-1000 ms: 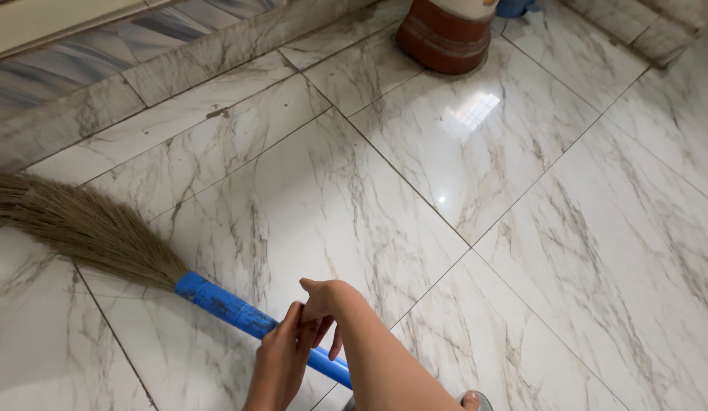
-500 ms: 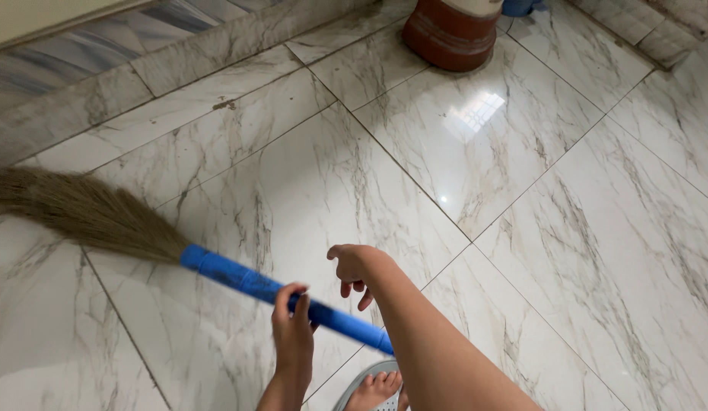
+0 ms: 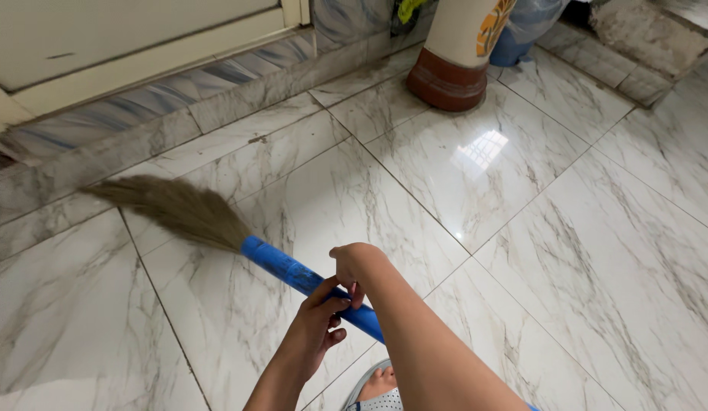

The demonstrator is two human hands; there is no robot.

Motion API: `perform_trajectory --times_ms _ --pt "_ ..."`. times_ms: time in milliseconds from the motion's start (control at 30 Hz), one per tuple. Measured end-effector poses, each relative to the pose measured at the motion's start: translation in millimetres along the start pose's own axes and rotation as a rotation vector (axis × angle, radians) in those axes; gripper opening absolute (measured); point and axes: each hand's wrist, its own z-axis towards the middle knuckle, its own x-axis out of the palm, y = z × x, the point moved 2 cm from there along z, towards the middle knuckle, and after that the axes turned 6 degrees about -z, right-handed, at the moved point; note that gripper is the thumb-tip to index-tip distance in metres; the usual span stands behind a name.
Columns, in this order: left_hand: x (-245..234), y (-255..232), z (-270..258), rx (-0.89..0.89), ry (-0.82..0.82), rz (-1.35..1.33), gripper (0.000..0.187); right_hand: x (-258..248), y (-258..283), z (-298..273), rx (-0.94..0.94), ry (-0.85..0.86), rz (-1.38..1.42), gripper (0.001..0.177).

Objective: The person sweeps a tiled floor using a broom, moving dirt and debris along the baseboards and around a sink pedestal.

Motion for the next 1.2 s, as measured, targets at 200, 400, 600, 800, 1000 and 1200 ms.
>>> perform_trajectory --times_ms 200,400,600,800,1000,1200 --pt "-18 -27 -21 0.048 -0.025 0.047 0.02 -8 25 -44 0.01 -0.008 0.223 0.111" --pt "-34 -50 -15 0.128 0.023 0.093 0.02 -14 32 -35 -0.064 0.016 0.274 0.116" --pt "-39 -55 -14 0.225 0.067 -0.028 0.035 -16 39 -14 -0.189 0.041 0.28 0.114" --pt "-37 -53 -10 0.24 -0.027 -0.167 0.016 -14 37 -7 -0.165 -0.001 0.225 0.114" --pt "-34 -50 -8 0.368 0.016 -0.048 0.016 -9 35 15 -0.24 0.087 0.368 0.118" --pt "-51 -43 -1 0.304 -0.027 0.004 0.015 -7 34 11 -0.252 0.139 0.323 0.129"
